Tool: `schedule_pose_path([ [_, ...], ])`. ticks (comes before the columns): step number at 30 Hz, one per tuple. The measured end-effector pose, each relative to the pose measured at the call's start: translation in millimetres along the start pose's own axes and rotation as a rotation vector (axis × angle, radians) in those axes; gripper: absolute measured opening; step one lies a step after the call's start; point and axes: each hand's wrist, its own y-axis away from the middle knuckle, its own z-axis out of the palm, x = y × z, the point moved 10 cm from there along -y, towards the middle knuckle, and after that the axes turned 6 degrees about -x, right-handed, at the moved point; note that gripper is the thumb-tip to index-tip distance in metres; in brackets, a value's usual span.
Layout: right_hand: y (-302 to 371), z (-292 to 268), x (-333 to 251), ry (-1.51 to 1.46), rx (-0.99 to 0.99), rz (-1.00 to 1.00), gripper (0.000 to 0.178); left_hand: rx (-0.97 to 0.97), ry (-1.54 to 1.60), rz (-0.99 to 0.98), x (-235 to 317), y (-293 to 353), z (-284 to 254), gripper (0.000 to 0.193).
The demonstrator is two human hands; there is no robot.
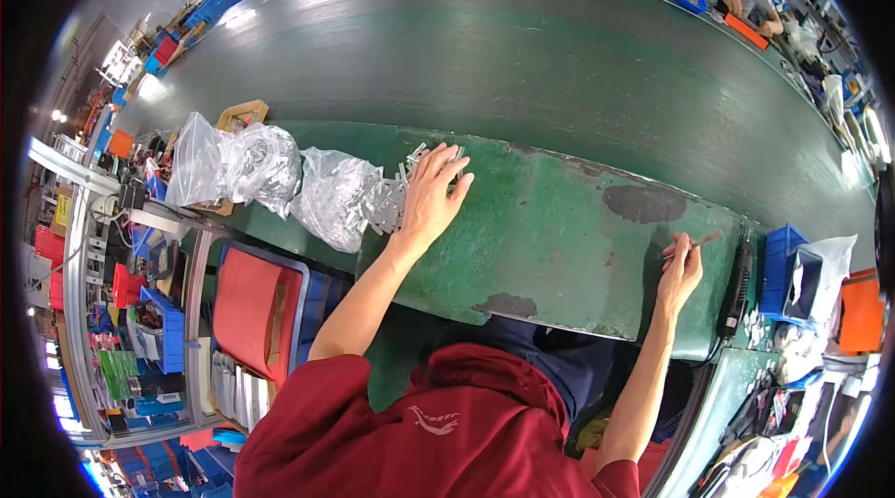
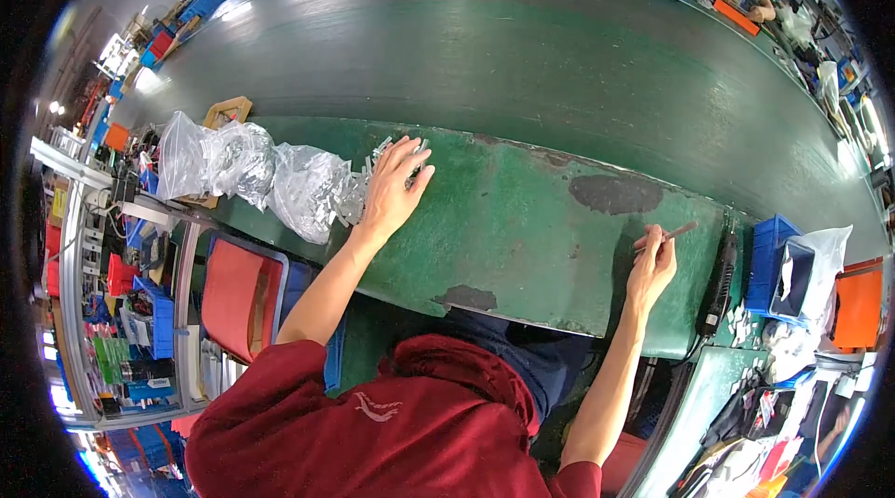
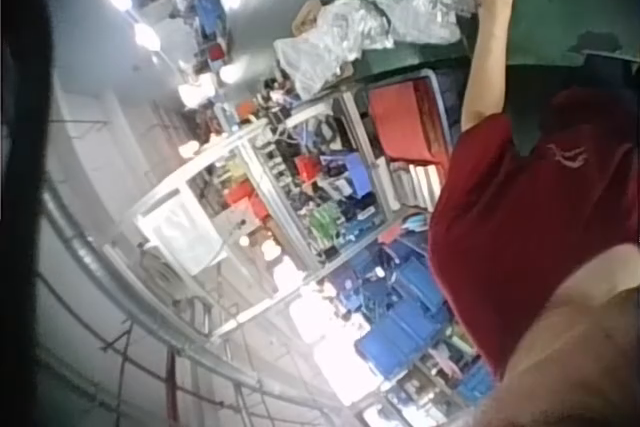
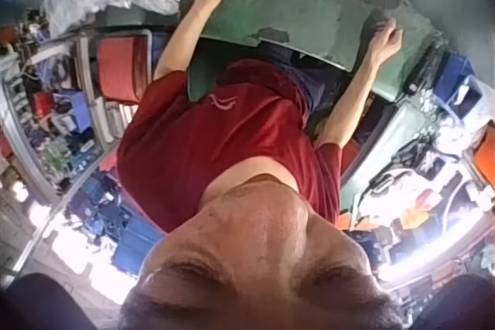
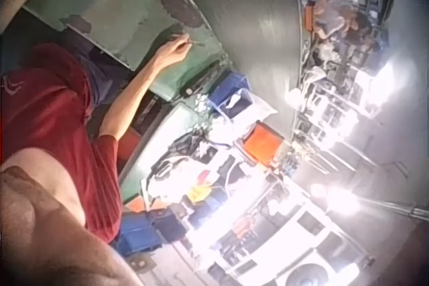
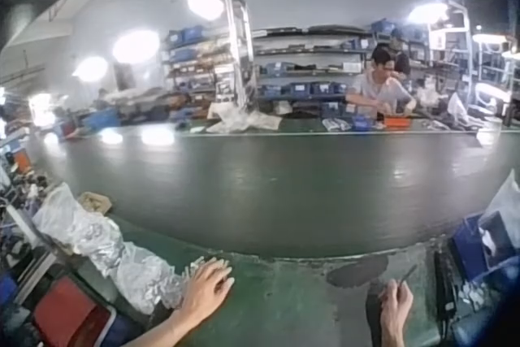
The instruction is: Assembling small electronic components using pliers on a production line.
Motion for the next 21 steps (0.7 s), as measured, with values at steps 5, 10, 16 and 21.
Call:
schedule_pose_path([
  [5,-3,-3,3,-0.024,0.001,0.003,0.033,0.035,0.087,-0.009,13,-1,-10,0.022],
  [10,-3,6,6,-0.059,-0.012,-0.001,0.031,0.057,0.062,0.026,12,0,-58,0.020],
  [16,-6,-15,26,-0.012,0.027,-0.026,0.030,0.240,-0.202,-0.010,-43,3,-180,0.025],
  [21,-3,-6,15,-0.040,-0.018,-0.051,0.031,0.485,-0.445,-0.147,-70,33,-287,0.031],
])
